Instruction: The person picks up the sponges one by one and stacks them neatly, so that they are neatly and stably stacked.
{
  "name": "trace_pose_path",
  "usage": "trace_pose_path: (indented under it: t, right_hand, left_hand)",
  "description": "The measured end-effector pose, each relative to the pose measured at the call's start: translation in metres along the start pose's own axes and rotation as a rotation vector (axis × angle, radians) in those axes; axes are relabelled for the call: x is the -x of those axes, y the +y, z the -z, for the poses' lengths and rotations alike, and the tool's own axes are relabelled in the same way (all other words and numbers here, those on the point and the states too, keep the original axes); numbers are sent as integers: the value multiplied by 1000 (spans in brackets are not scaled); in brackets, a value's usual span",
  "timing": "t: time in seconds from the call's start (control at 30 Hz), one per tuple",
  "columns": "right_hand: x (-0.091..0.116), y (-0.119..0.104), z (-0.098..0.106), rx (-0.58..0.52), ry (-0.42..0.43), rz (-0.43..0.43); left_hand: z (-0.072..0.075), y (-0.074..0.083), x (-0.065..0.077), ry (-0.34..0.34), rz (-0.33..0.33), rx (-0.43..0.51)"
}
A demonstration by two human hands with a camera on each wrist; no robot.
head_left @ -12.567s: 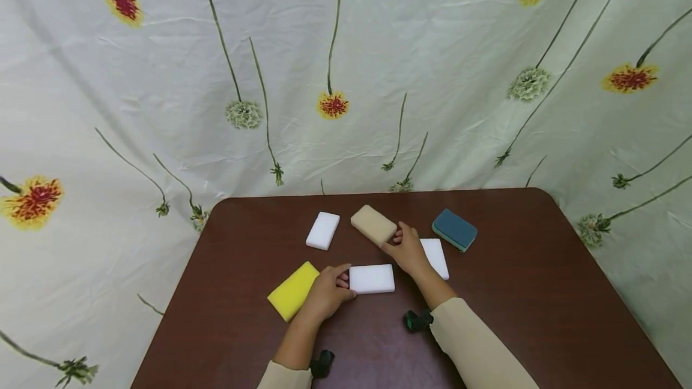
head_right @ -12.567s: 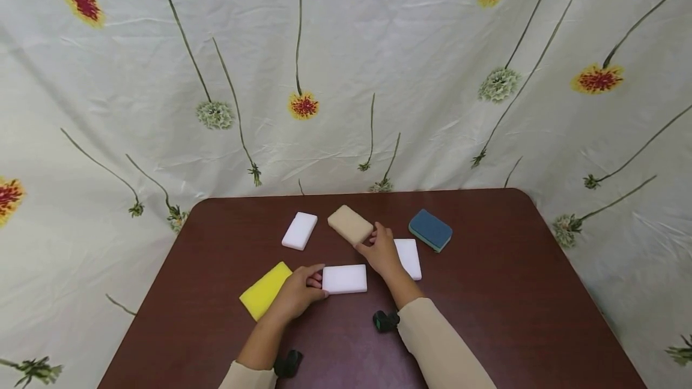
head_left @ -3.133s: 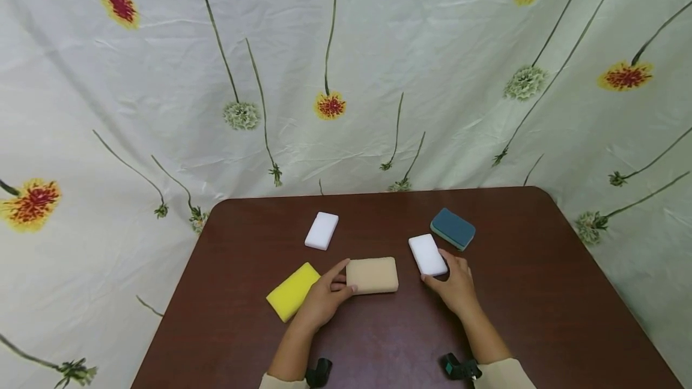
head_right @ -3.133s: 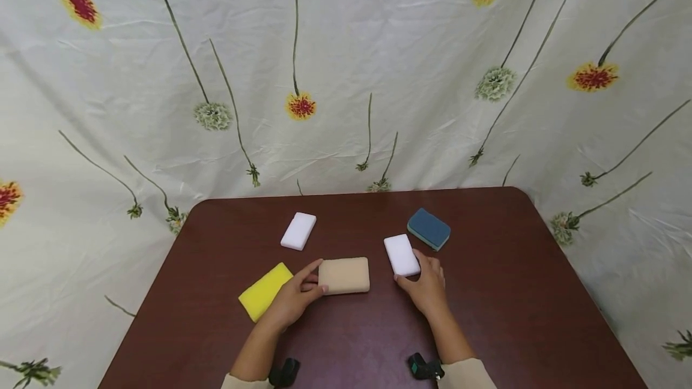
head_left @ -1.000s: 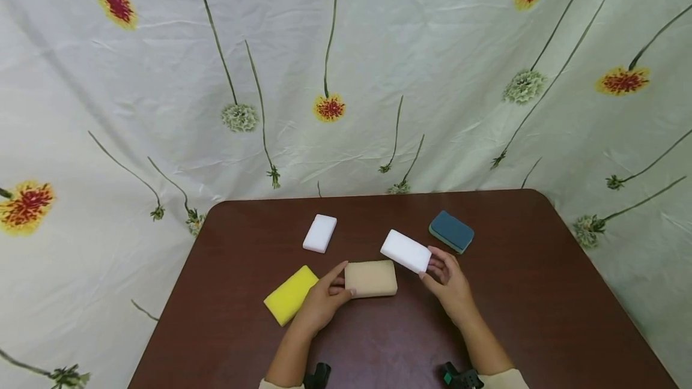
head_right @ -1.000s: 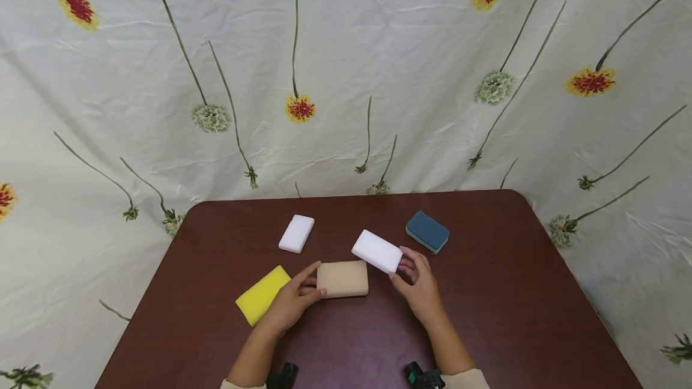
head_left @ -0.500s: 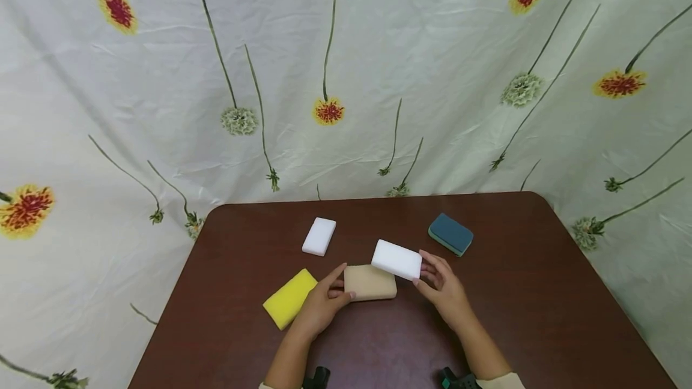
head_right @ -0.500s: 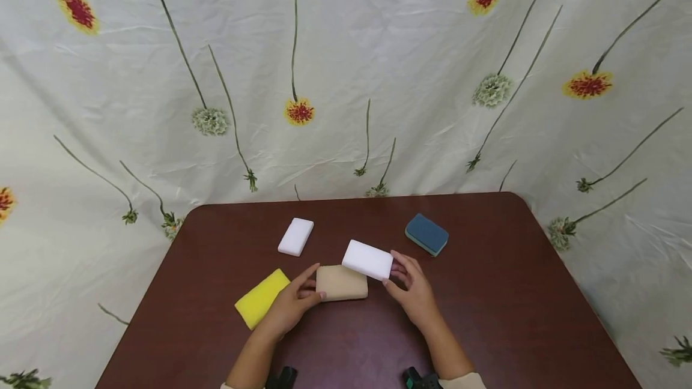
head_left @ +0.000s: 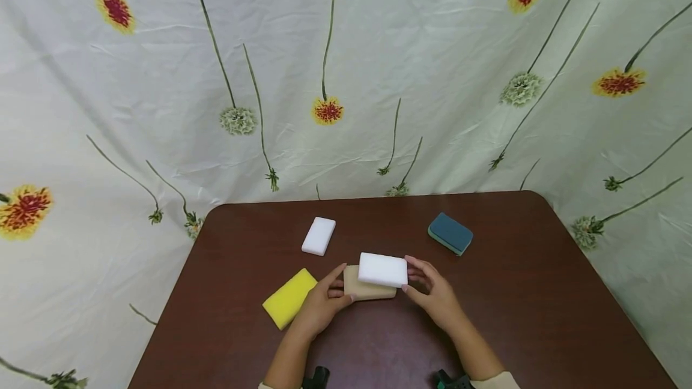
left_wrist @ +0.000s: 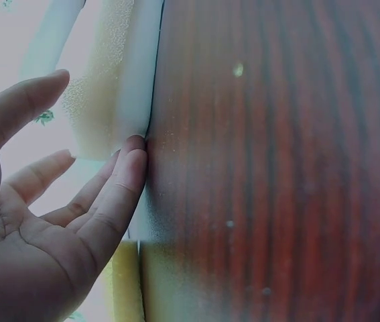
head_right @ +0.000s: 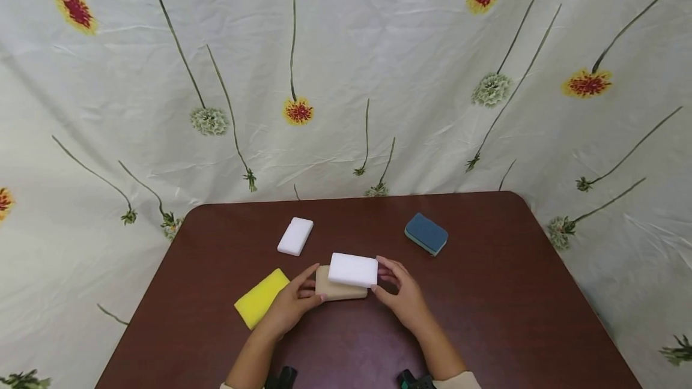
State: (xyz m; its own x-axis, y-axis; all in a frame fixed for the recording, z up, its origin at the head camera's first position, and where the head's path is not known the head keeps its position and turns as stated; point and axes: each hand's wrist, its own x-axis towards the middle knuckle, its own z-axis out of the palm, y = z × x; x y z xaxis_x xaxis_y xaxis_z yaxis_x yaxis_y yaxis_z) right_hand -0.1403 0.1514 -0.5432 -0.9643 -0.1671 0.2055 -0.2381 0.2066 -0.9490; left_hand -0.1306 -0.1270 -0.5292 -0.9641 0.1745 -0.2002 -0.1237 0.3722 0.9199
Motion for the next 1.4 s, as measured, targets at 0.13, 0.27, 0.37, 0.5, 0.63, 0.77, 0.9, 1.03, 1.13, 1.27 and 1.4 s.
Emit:
trace_pose_path:
  t: [0.13,0.27,0.37,0.5,0.63,0.77,0.9,1.03,1.13,1.27,1.4]
  right_hand:
    - [0,-1,-4,44,-6,16]
    - [-1,-2,-6,62,-23,31]
    - [-1,-3,-7,69,-42,45]
    - [-2,-4,-9,80,-60,50]
    - [-2,-3,-10,96,-79,33]
    - [-3,-5,-11,113,-99,25]
    - [-3,-5,-12,130,-113,29]
    - [-4,-3,-14,131,-110,33]
    - [-4,-1,-15,137,-104,25]
    - [-4,-1,-15,151,-112,12]
    - [-5,0,-15,163,-119,7]
  left_hand:
    - [0,0,0,1,-3,3]
    - [0,-1,-1,1,-3,5]
    - [-1,-2,-1,2,0,2]
    - [-1,-2,-1,5,-3,-7]
    - [-1,-2,-1,4,-7,-9]
    - [-1,-2,-1,2,-6,-14]
    - [-1,-2,-2,-2,-10,-19]
    - [-1,-2,-2,-11,-12,-12]
    - [-1,-2,-2,-14,-12,-11]
    - [-1,-2,-1,-15,-7,-11]
    - [-1,-2,0,-13,-2,-6]
